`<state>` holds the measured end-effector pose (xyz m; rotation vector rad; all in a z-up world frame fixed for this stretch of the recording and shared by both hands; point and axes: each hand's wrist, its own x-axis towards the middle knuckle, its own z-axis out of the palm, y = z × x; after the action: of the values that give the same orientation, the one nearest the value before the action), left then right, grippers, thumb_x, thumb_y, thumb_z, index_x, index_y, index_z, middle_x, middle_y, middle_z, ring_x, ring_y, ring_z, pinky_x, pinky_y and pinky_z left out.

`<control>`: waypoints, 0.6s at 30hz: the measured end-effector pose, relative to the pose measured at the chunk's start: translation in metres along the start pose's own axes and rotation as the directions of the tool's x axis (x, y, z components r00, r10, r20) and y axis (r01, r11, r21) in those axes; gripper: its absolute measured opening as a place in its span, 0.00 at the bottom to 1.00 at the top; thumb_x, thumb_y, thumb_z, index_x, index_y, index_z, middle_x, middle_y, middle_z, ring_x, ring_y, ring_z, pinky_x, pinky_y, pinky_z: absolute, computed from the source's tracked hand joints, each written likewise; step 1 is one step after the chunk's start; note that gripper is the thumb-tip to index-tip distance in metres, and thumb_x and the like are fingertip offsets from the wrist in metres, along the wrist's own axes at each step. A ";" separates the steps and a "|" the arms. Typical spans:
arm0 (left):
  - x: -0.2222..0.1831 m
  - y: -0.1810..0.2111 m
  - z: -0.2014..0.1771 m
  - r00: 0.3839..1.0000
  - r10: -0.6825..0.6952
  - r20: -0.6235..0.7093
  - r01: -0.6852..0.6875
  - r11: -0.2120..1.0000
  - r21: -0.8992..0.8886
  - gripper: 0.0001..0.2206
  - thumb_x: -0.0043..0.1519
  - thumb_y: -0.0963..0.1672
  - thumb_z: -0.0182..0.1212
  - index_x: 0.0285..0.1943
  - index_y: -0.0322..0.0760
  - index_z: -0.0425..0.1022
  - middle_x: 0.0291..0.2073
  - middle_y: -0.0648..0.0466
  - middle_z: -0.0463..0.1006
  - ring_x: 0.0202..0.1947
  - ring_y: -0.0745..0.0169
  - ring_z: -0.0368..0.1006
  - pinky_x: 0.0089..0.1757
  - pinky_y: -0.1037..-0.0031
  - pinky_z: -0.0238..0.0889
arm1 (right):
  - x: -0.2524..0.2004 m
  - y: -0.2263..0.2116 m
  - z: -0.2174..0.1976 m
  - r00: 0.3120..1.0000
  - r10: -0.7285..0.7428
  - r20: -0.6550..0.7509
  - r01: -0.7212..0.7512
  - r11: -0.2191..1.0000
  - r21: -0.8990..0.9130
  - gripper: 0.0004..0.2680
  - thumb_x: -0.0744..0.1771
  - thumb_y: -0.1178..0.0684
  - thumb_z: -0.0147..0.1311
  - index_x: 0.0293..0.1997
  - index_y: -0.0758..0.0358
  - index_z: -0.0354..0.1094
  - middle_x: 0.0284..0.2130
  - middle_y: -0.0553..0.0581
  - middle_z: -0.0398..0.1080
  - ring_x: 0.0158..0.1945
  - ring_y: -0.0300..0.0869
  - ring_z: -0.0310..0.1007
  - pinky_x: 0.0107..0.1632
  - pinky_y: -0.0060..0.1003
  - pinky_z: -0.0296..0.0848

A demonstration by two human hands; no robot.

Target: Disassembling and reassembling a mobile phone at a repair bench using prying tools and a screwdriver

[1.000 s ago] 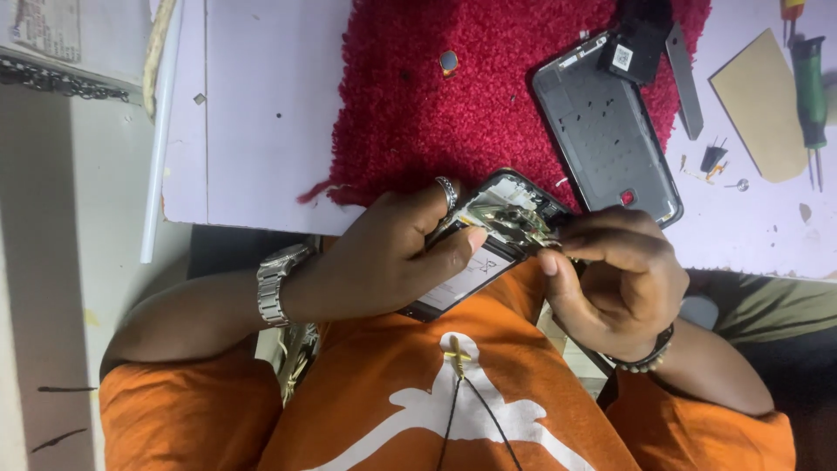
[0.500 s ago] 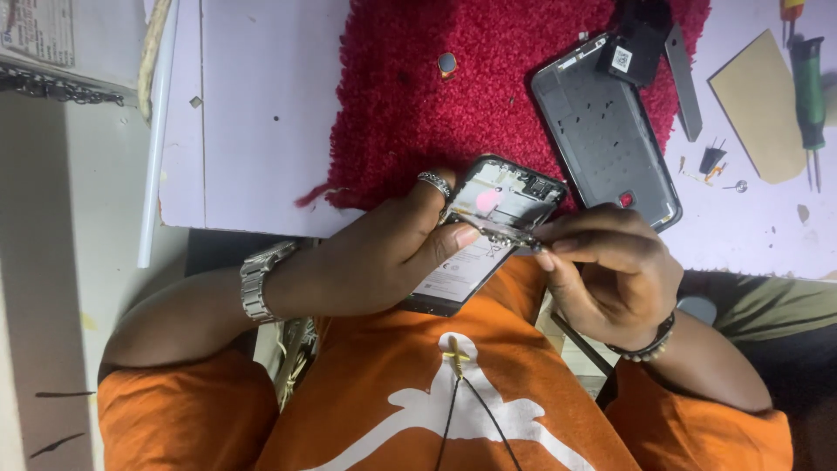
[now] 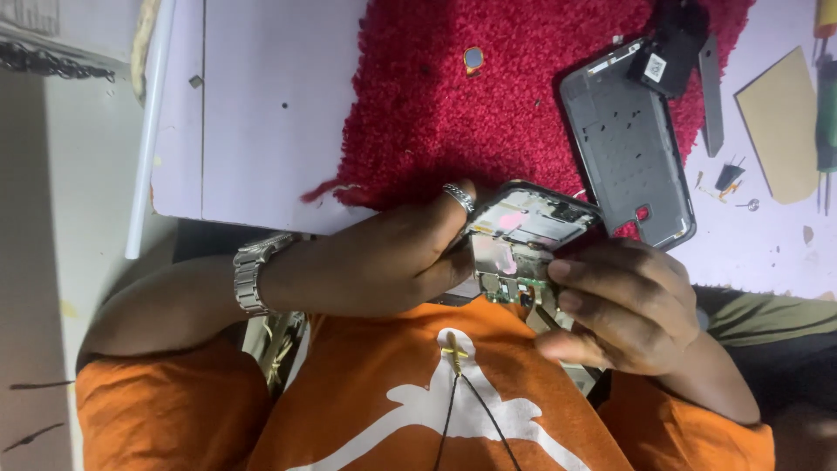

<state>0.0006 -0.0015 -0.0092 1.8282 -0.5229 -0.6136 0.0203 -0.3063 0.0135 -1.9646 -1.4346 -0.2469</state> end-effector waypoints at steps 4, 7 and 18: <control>0.000 0.000 0.001 0.992 -0.099 0.075 0.100 0.995 -0.012 0.17 0.69 0.45 0.54 0.61 0.32 0.59 0.22 0.46 0.75 0.20 0.51 0.67 0.29 0.58 0.61 | 0.001 0.000 -0.005 0.995 -0.044 0.091 0.044 0.999 0.005 0.22 0.69 0.30 0.55 0.47 0.65 0.71 0.45 0.63 0.76 0.41 0.54 0.80 0.44 0.50 0.85; -0.001 0.001 -0.001 0.991 0.133 -0.017 -0.133 0.991 0.021 0.16 0.71 0.44 0.56 0.61 0.27 0.61 0.25 0.49 0.73 0.20 0.53 0.67 0.29 0.61 0.60 | 0.012 -0.002 -0.004 0.991 -0.082 0.101 0.079 0.996 0.031 0.20 0.71 0.33 0.49 0.47 0.66 0.67 0.45 0.64 0.75 0.38 0.56 0.82 0.42 0.50 0.84; -0.001 0.000 0.005 0.978 0.204 -0.041 -0.203 0.979 0.037 0.20 0.65 0.39 0.53 0.67 0.25 0.64 0.16 0.50 0.69 0.14 0.55 0.64 0.21 0.62 0.56 | 0.042 -0.021 -0.012 0.988 -0.049 0.150 0.047 0.999 0.018 0.10 0.69 0.49 0.57 0.41 0.69 0.70 0.38 0.66 0.78 0.36 0.49 0.83 0.37 0.43 0.82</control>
<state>-0.0035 -0.0044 -0.0106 1.7872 -0.6836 -0.4260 0.0201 -0.2784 0.0523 -1.9735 -1.5758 -0.1111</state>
